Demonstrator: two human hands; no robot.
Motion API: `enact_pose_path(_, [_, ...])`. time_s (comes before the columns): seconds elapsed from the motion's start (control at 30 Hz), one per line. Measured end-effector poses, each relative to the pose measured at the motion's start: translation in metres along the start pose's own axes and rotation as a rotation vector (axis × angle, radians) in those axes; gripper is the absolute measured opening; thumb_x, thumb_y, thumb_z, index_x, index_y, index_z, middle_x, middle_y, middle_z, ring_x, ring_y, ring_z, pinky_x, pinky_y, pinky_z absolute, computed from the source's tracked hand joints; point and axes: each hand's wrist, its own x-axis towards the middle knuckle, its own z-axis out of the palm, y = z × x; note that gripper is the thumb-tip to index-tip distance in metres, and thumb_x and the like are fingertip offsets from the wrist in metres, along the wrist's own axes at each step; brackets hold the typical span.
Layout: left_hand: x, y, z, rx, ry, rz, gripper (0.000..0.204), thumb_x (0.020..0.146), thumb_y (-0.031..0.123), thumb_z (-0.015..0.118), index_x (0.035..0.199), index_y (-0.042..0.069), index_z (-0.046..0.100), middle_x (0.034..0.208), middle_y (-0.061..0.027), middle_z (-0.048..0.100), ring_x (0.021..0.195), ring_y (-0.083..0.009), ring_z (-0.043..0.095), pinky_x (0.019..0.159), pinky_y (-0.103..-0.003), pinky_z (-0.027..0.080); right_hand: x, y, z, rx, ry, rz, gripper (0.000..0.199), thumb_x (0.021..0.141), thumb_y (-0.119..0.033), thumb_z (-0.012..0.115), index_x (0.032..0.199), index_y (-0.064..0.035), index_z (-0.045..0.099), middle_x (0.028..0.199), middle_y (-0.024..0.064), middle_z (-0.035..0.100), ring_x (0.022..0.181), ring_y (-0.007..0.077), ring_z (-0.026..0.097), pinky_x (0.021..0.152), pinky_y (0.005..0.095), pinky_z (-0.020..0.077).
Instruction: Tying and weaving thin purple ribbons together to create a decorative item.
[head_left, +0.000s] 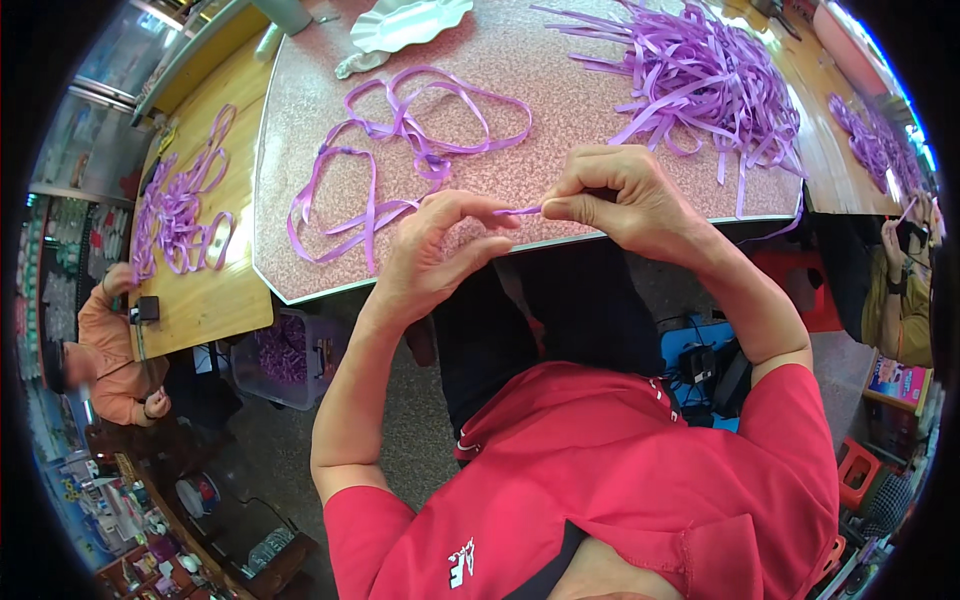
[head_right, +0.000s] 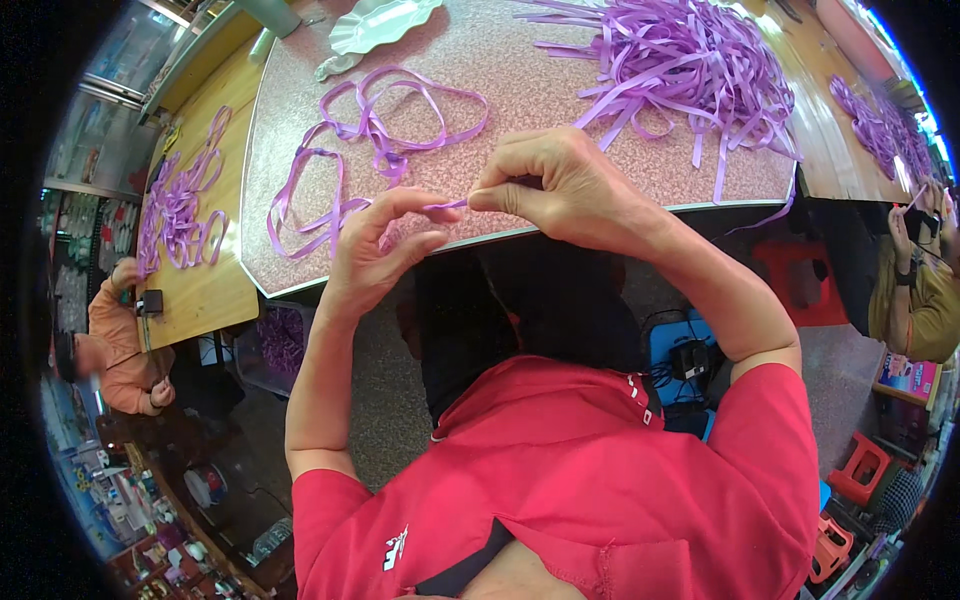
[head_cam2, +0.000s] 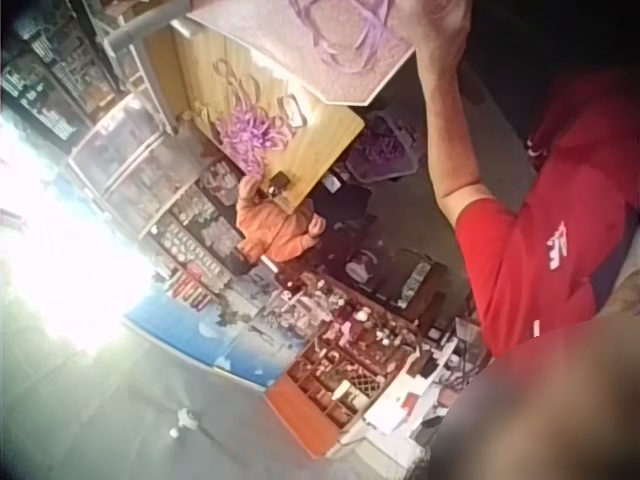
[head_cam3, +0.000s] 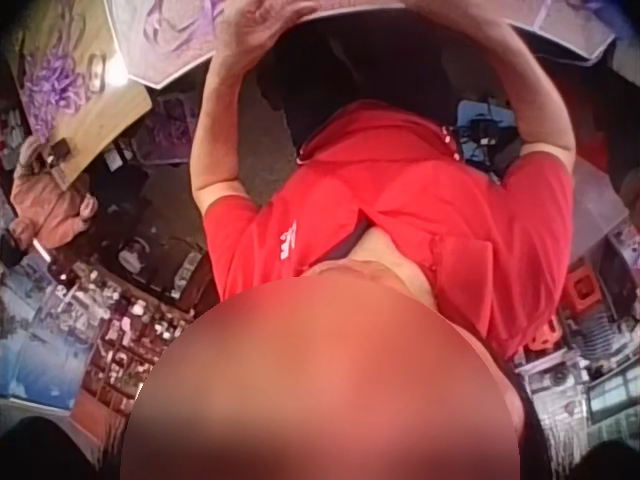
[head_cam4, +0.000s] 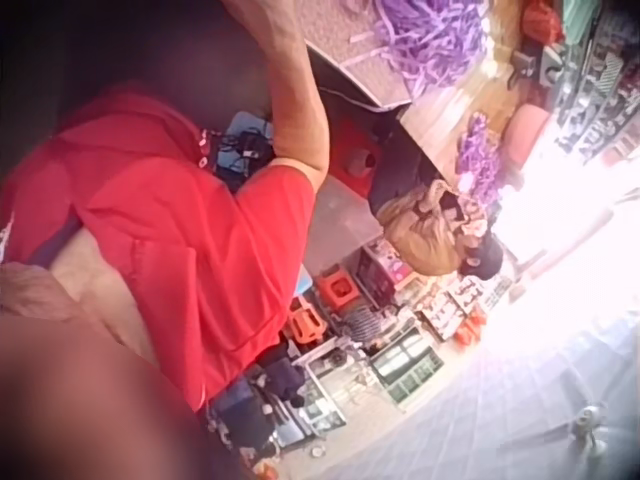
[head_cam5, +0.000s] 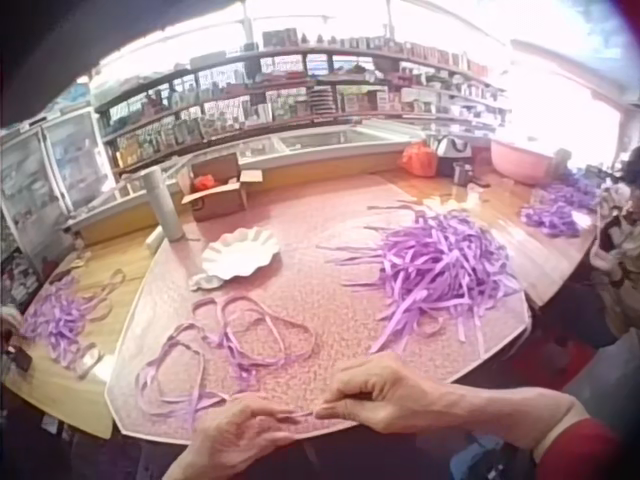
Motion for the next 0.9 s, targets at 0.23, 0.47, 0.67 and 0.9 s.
enact_pose_path(0.23, [0.010,0.005,0.008,0.212,0.101,0.141,0.011,0.092,0.010,0.065,0.096,0.002,0.061,0.090,-0.0074,0.065,0.088,-0.0223,0.064,0.096,-0.040,0.045,0.001,-0.007,0.002,-0.029,-0.026,-0.023,0.011,0.086,-0.009,0.073,0.084,0.0011,0.068,0.074,0.0059,0.062,0.069,0.0154,0.059,0.061,0.0296,0.0439])
enact_pose_path(0.47, [0.005,-0.014,-0.002,-0.108,-0.055,0.129,0.017,0.097,0.012,0.056,0.084,0.003,0.058,0.078,-0.0041,0.059,0.080,-0.0199,0.059,0.087,-0.038,0.043,-0.002,-0.008,0.011,0.045,-0.013,-0.100,0.008,0.085,-0.006,0.072,0.085,0.0010,0.068,0.077,0.0092,0.063,0.074,0.0199,0.064,0.064,0.0322,0.0469])
enact_pose_path(0.67, [0.021,-0.021,0.022,-0.884,0.326,-0.115,0.037,0.104,0.039,0.045,0.100,0.005,0.059,0.095,-0.0071,0.059,0.085,-0.0177,0.058,0.091,-0.039,0.046,0.030,-0.032,0.049,0.187,0.309,-0.393,0.005,0.086,-0.003,0.071,0.090,-0.0007,0.069,0.084,0.0067,0.065,0.079,0.0174,0.064,0.071,0.0302,0.0488])
enact_pose_path(0.9, [0.049,-0.001,0.026,-0.735,-0.040,0.093,0.026,0.100,0.026,0.058,0.109,0.002,0.063,0.094,-0.0062,0.065,0.084,-0.0162,0.062,0.085,-0.031,0.048,0.040,-0.064,-0.015,0.557,0.388,-0.090,0.023,0.101,-0.018,0.056,0.115,-0.0028,0.068,0.083,0.0006,0.064,0.069,0.0050,0.060,0.061,0.0188,0.0492])
